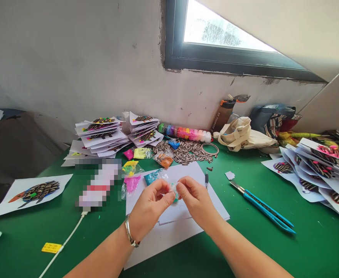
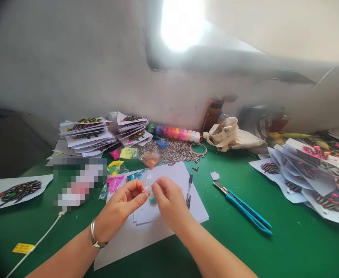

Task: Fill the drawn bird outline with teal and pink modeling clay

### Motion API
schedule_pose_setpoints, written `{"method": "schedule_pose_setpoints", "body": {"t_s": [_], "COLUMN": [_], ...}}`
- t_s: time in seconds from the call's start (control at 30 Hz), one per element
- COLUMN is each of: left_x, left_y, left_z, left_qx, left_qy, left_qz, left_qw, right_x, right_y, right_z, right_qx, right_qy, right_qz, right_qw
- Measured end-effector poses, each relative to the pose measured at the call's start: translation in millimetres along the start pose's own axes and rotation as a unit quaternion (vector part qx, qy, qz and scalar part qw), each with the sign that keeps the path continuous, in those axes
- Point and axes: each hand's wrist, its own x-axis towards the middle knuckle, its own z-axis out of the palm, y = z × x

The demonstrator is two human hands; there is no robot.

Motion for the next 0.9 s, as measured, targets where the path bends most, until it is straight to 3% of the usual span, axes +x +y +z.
{"method": "schedule_pose_setpoints", "body": {"t_s": [0.1, 0.17, 0.37, 0.5, 0.7, 0.9], "left_x": [2.1, 2.6, 0.8, 3.5, 2.3, 3.5], "left_y": [-3.6, -4.2, 0.0, -1.3, -2.8, 1.1], "left_z": [1.6, 3.6, 5.9, 3.1, 4.7, 5.0], "left_qx": [0.035, 0.053, 0.06, 0.034, -0.063, -0.241], "left_qy": [0.024, 0.059, 0.102, 0.108, 0.099, 0.002], "left_qz": [0.002, 0.014, 0.049, 0.045, 0.028, -0.066], "left_qw": [0.999, 0.997, 0.992, 0.993, 0.993, 0.968], "right_x": [-1.9, -2.8, -1.5, 0.2, -0.8, 1.4], "right_y": [-0.1, -3.7, -14.8, -14.7, -20.0, -16.4], "right_z": [1.1, 0.9, -1.8, 0.5, -1.6, -0.7], "right_qx": [0.022, 0.092, 0.336, 0.371, 0.411, 0.38], "right_qy": [0.007, 0.003, -0.042, -0.032, -0.129, -0.052], "right_qz": [-0.013, -0.01, 0.107, 0.133, 0.124, 0.139], "right_qw": [1.0, 0.996, 0.935, 0.919, 0.894, 0.913]}}
